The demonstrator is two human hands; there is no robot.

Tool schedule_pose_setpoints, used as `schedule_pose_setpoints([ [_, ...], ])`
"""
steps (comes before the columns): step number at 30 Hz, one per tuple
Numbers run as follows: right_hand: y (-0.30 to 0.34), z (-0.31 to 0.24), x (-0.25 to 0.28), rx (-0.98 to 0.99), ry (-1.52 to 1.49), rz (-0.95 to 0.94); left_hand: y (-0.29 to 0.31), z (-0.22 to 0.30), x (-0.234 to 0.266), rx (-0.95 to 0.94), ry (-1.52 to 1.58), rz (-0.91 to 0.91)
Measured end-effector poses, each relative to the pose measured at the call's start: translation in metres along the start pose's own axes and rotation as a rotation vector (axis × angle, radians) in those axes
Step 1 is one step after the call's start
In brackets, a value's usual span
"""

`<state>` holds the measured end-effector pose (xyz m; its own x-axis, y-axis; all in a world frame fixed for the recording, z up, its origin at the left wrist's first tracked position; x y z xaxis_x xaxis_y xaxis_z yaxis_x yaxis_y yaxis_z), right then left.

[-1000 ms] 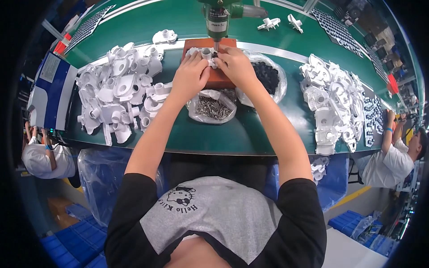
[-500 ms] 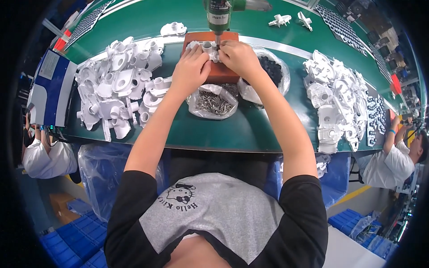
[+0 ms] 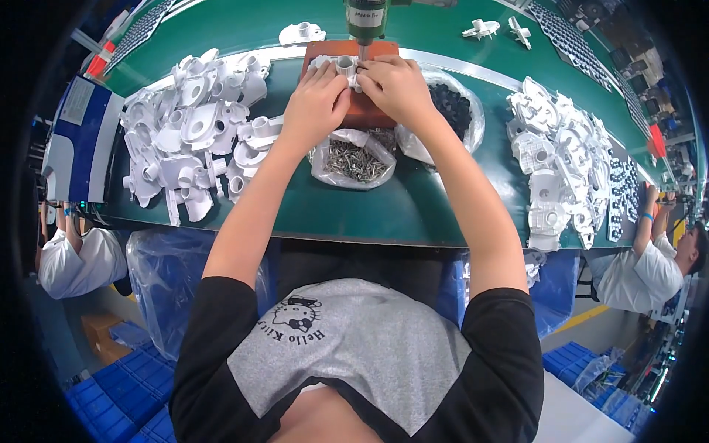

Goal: Assembling plastic components using a manual press at an industrial workbench.

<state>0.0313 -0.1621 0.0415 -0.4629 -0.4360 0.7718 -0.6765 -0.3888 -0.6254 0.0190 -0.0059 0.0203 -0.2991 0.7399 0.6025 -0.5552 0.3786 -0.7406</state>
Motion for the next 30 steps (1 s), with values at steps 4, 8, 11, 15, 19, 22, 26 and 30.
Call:
schedule_pose_setpoints([
  [4,0.013,-0.006,0.000,-0.123,-0.053,-0.033,0.001,0.001,0.000,-0.006,0.003,0.001],
  [8,0.035,-0.051,0.028,0.051,-0.030,0.066,0.001,-0.002,-0.003,0.001,0.002,0.009],
  [11,0.067,-0.085,0.019,0.176,-0.029,-0.171,0.002,-0.002,-0.002,0.004,-0.003,0.014],
  [15,0.080,-0.089,0.000,0.189,0.088,-0.286,0.003,-0.001,0.001,0.007,0.008,0.036],
  [19,0.084,-0.087,-0.009,0.218,0.140,-0.265,0.001,-0.001,-0.002,0.012,0.011,0.032],
  [22,0.086,-0.085,-0.009,0.148,0.027,-0.215,0.002,0.000,-0.002,0.008,0.024,0.031],
  [26,0.072,-0.078,0.007,-0.097,-0.338,-0.281,0.004,-0.002,-0.002,0.032,0.029,0.014],
  [30,0.040,-0.034,0.032,-0.417,-0.577,-0.239,0.003,-0.003,-0.001,0.015,0.003,0.025],
])
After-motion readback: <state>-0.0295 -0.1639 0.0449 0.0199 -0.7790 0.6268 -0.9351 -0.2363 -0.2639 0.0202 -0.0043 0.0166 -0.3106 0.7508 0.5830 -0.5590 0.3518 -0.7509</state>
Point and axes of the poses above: each hand's wrist, its own y-axis away from the middle knuckle, its own x-axis out of the back of the hand, z = x × y, the point moved 3 cm from there along -y, towards the middle knuckle, and after that the axes turned 12 degrees about y, right-handed, at the moved point
